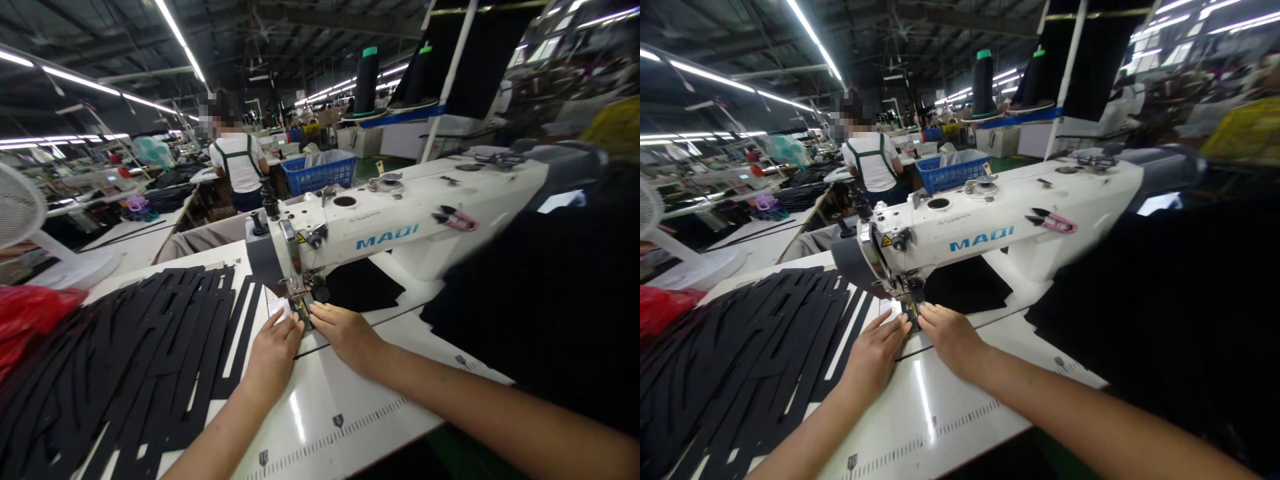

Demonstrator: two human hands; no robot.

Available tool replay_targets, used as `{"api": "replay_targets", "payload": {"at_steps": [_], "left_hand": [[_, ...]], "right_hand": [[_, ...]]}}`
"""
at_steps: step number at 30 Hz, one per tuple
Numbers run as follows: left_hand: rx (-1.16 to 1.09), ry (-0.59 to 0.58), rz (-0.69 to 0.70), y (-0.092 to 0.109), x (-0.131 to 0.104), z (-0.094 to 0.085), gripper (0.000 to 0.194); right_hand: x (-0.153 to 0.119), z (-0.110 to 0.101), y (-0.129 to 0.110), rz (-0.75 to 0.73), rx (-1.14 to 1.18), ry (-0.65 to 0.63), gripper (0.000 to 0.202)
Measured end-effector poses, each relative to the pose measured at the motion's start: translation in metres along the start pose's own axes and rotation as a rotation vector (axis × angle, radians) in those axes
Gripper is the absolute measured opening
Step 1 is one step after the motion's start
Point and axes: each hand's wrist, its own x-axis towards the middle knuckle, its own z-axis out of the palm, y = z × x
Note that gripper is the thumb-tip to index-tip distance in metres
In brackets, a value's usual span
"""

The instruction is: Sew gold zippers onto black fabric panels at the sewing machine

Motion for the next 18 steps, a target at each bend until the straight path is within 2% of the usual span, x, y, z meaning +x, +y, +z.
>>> {"api": "replay_targets", "payload": {"at_steps": [6,10,18], "left_hand": [[-0.016,0.017,-0.037,-0.011,0.005,0.007,0.024],[-0.043,0.04,-0.086,-0.011,0.007,0.009,0.024],[-0.063,-0.024,-0.161,-0.008,0.003,0.009,0.02]], "right_hand": [[0.014,-0.002,0.003,0.037,-0.008,0.02,0.019],[0.016,0.0,0.004,0.033,0.014,0.068,0.023],[0.016,0.004,0.008,0.025,-0.03,0.0,0.028]]}}
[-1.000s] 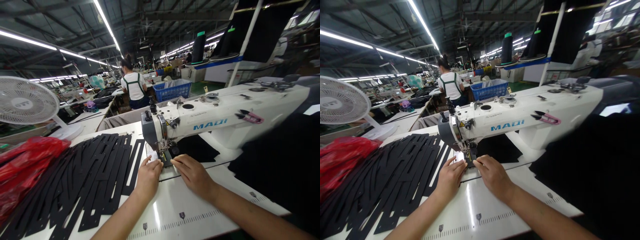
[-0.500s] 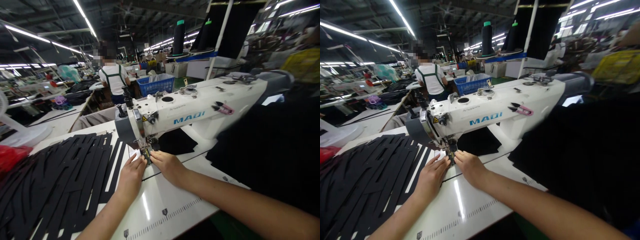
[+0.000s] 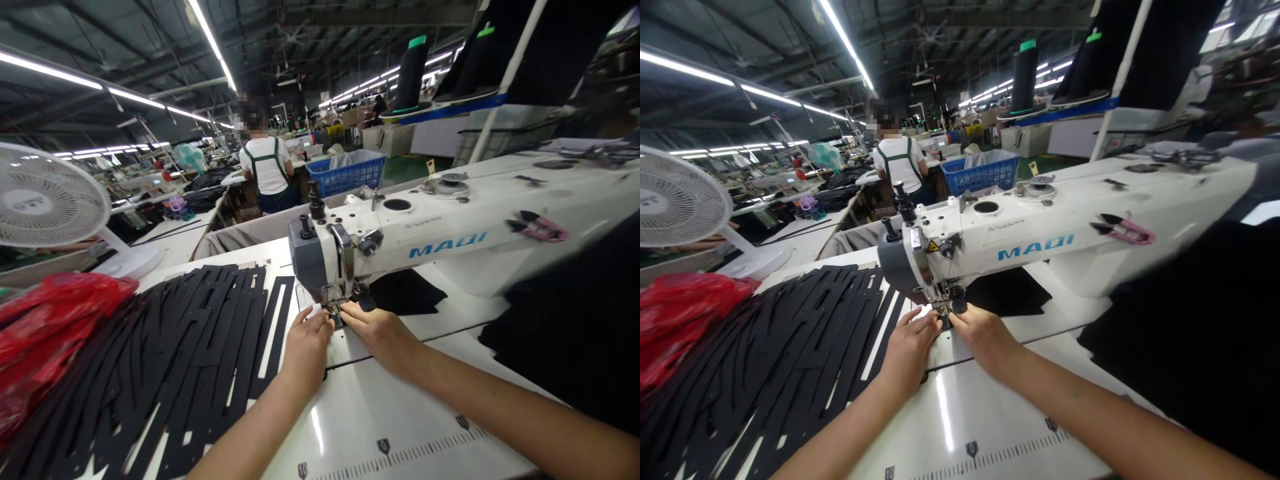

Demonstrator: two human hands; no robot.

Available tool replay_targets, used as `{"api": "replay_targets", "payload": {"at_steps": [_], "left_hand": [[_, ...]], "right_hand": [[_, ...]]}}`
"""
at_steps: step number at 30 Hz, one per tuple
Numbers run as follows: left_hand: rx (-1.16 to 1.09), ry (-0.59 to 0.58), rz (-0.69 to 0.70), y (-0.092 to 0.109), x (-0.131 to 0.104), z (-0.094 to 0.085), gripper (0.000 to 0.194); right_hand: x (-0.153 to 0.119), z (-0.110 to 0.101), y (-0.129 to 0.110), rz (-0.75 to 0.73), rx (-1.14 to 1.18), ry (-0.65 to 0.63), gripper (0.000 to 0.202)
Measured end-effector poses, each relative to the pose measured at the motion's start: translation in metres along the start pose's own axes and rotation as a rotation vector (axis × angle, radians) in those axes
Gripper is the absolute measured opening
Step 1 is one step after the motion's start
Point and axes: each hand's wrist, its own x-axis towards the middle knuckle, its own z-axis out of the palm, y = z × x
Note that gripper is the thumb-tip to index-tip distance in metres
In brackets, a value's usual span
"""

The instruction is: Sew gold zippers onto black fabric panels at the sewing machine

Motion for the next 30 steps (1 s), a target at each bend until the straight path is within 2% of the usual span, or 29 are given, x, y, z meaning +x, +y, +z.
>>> {"api": "replay_targets", "payload": {"at_steps": [10,16,22,30], "left_hand": [[-0.035,-0.004,-0.075,-0.0013,0.0011,0.0076,0.013],[0.002,0.017,-0.023,-0.004,0.0016,0.007,0.013],[-0.004,0.056,0.0,-0.007,0.0044,0.0067,0.018],[0.045,0.087,0.081,-0.0087,0.0072,-0.0014,0.024]], "right_hand": [[0.0029,0.0004,0.0022,-0.038,0.015,0.027,0.031],[0.0039,0.0002,0.0031,-0.061,-0.009,0.034,0.029],[0.0065,0.0006,0.0017,0.027,0.011,0.006,0.027],[0.0083,0.0004,-0.0021,0.055,0.017,-0.039,0.022]]}}
